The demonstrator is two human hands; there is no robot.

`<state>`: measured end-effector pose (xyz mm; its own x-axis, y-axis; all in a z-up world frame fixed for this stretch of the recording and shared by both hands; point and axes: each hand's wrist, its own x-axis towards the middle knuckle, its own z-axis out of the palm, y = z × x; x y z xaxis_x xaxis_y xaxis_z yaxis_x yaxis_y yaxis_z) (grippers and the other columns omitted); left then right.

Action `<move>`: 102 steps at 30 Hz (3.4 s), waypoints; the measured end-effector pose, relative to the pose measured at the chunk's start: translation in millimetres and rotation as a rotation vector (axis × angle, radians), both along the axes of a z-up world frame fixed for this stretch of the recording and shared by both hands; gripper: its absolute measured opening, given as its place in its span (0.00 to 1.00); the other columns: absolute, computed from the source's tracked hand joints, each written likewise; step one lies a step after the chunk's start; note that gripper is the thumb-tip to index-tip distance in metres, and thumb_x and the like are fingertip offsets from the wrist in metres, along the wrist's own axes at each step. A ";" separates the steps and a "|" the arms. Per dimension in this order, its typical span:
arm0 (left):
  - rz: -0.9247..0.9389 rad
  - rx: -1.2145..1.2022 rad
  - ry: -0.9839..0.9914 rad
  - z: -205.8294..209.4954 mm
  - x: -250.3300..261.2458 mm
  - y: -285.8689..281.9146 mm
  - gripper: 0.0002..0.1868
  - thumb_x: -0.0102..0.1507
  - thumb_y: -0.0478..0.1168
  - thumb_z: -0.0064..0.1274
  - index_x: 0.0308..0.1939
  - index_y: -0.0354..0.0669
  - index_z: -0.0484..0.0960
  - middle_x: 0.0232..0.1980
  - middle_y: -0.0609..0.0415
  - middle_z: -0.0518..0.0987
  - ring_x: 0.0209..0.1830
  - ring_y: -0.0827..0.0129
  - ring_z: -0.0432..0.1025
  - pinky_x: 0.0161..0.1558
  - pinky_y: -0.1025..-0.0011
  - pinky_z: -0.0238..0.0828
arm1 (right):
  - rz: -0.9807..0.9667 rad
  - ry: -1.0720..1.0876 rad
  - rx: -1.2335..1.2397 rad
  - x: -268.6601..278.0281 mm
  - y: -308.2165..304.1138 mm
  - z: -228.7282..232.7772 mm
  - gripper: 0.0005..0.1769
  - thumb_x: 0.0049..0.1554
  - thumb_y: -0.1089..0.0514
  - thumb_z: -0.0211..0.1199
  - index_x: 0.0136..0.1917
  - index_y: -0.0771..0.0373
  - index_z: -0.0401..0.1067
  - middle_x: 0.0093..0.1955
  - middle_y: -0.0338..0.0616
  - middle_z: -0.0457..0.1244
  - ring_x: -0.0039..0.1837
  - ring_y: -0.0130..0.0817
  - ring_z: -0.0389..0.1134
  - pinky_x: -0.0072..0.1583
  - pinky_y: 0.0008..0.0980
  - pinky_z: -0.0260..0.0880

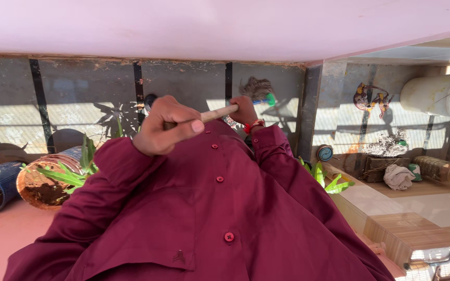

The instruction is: The person sweeps a tiled outdoor area using a broom, moving debris towards a small drain hole.

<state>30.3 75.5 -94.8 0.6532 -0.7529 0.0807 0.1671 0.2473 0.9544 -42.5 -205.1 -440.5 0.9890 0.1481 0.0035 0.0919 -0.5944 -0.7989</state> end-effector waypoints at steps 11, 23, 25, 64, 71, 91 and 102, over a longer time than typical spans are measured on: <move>0.070 0.018 -0.229 55.4 45.5 158.7 0.24 0.65 0.27 0.51 0.20 0.41 0.54 0.18 0.56 0.55 0.16 0.68 0.52 0.36 0.63 0.60 | 0.135 0.011 0.178 77.0 193.3 20.8 0.22 0.51 0.60 0.70 0.29 0.67 0.57 0.28 0.56 0.51 0.33 0.57 0.52 0.36 0.46 0.51; 0.214 -0.072 -0.465 135.3 58.2 215.2 0.29 0.59 0.37 0.66 0.19 0.47 0.56 0.19 0.58 0.58 0.15 0.66 0.57 0.24 0.65 0.48 | 0.577 -0.046 0.401 161.0 352.2 105.3 0.24 0.53 0.63 0.66 0.30 0.64 0.50 0.26 0.45 0.49 0.31 0.40 0.50 0.42 0.42 0.54; 0.241 -0.100 -0.443 126.0 57.9 220.6 0.29 0.61 0.37 0.65 0.20 0.47 0.56 0.20 0.59 0.57 0.17 0.65 0.57 0.26 0.64 0.50 | 0.590 0.087 0.388 165.7 343.2 102.4 0.25 0.52 0.62 0.66 0.28 0.65 0.49 0.26 0.47 0.47 0.30 0.42 0.48 0.38 0.41 0.50; 0.427 0.043 -0.304 124.1 138.8 633.5 0.25 0.58 0.33 0.56 0.16 0.48 0.54 0.15 0.59 0.64 0.13 0.73 0.62 0.26 0.68 0.70 | 0.587 0.176 0.313 249.8 698.1 97.0 0.06 0.43 0.64 0.63 0.29 0.66 0.66 0.28 0.53 0.59 0.31 0.52 0.61 0.35 0.44 0.56; 0.290 -0.150 -0.138 19.4 151.5 638.2 0.27 0.63 0.25 0.52 0.19 0.44 0.52 0.17 0.56 0.61 0.16 0.68 0.57 0.27 0.66 0.58 | 0.421 0.110 -0.024 215.9 618.2 16.6 0.10 0.39 0.56 0.69 0.28 0.61 0.69 0.28 0.50 0.62 0.34 0.53 0.65 0.39 0.47 0.61; 0.453 0.250 -0.357 137.1 173.1 774.1 0.24 0.55 0.27 0.60 0.17 0.41 0.57 0.17 0.56 0.62 0.16 0.65 0.63 0.26 0.68 0.61 | 0.572 0.058 0.279 293.3 911.3 59.0 0.19 0.44 0.62 0.67 0.27 0.66 0.55 0.27 0.53 0.53 0.31 0.53 0.56 0.36 0.47 0.51; 0.055 0.352 -0.466 150.6 167.3 1029.5 0.17 0.54 0.43 0.60 0.21 0.41 0.68 0.24 0.59 0.73 0.25 0.68 0.77 0.39 0.67 0.78 | 0.679 0.023 0.443 308.5 1162.8 106.3 0.16 0.41 0.67 0.65 0.27 0.67 0.57 0.27 0.53 0.55 0.33 0.54 0.57 0.36 0.47 0.52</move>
